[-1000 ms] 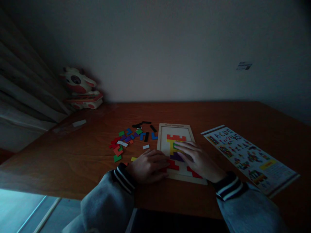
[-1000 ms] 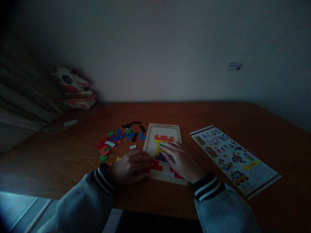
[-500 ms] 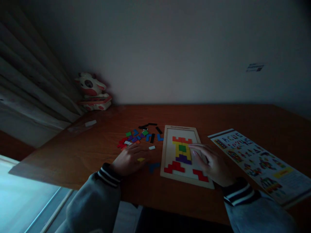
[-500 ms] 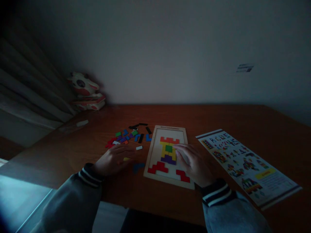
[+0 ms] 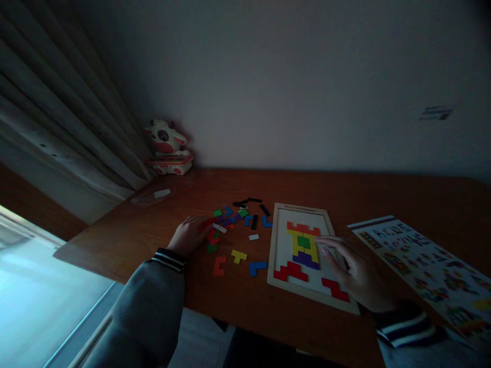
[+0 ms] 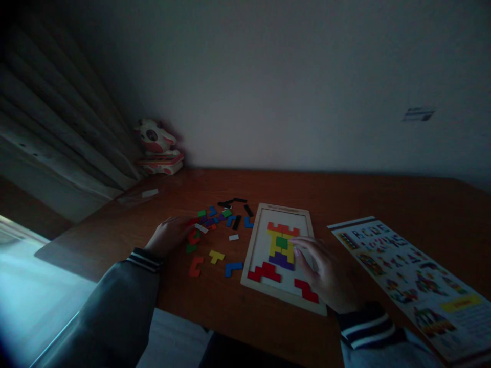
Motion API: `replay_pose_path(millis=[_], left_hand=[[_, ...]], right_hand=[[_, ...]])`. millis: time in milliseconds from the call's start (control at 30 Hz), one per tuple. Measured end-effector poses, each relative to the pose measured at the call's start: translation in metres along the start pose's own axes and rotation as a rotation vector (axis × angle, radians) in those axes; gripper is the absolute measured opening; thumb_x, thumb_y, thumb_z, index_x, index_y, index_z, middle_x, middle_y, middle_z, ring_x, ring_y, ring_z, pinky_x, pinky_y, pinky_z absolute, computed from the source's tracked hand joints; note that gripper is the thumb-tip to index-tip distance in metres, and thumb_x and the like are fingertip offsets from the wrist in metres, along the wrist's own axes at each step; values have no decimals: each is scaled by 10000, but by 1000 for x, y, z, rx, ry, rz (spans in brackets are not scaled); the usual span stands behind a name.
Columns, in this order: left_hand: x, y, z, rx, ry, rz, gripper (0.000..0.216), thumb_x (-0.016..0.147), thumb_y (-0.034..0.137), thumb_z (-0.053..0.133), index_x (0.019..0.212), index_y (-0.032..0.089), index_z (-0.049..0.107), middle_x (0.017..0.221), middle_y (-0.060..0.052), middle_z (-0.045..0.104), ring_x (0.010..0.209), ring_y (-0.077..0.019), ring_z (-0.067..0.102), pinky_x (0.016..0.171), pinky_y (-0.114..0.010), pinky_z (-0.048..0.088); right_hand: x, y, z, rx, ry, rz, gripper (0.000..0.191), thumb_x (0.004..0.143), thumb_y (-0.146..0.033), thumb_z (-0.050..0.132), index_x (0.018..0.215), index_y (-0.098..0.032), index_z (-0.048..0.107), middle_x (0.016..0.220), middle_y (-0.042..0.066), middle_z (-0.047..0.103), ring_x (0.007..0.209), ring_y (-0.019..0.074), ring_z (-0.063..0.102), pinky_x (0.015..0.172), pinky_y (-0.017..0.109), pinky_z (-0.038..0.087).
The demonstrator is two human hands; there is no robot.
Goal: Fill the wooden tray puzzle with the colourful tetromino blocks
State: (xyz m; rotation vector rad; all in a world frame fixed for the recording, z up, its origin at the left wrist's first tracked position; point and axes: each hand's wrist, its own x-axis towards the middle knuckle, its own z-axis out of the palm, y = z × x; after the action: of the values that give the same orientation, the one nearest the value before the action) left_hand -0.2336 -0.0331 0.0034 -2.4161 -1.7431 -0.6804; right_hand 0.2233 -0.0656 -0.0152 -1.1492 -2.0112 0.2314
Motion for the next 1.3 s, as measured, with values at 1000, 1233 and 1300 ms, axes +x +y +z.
replay_pose_path(millis=[1000,1233,1300], left_hand=[[42,126,1,-753,-75,49,264,848,430,722,953,192,762,926,-57,753,826,-177,699,742,-288,578],[48,215,44,-1168,-386,5,338,824,436,744,945,123,706,856,-74,757,754,-170,725,709,-282,603],[46,220,51,-1178,-392,27,349,826,443,741,949,119,705,877,-81,758,785,-178,730,740,-292,606]], right_hand=[[4,-17,-2,6,14,-19,181,965,-286,516,1107,-251,622,1045,68,687,986,213,675,854,359,575],[-2,-26,0,120,21,-60,191,929,-320,591,1100,-255,647,1019,68,721,936,207,704,810,346,602],[-3,-27,0,159,20,-51,163,935,-327,589,1058,-245,659,991,71,724,922,204,705,804,340,601]])
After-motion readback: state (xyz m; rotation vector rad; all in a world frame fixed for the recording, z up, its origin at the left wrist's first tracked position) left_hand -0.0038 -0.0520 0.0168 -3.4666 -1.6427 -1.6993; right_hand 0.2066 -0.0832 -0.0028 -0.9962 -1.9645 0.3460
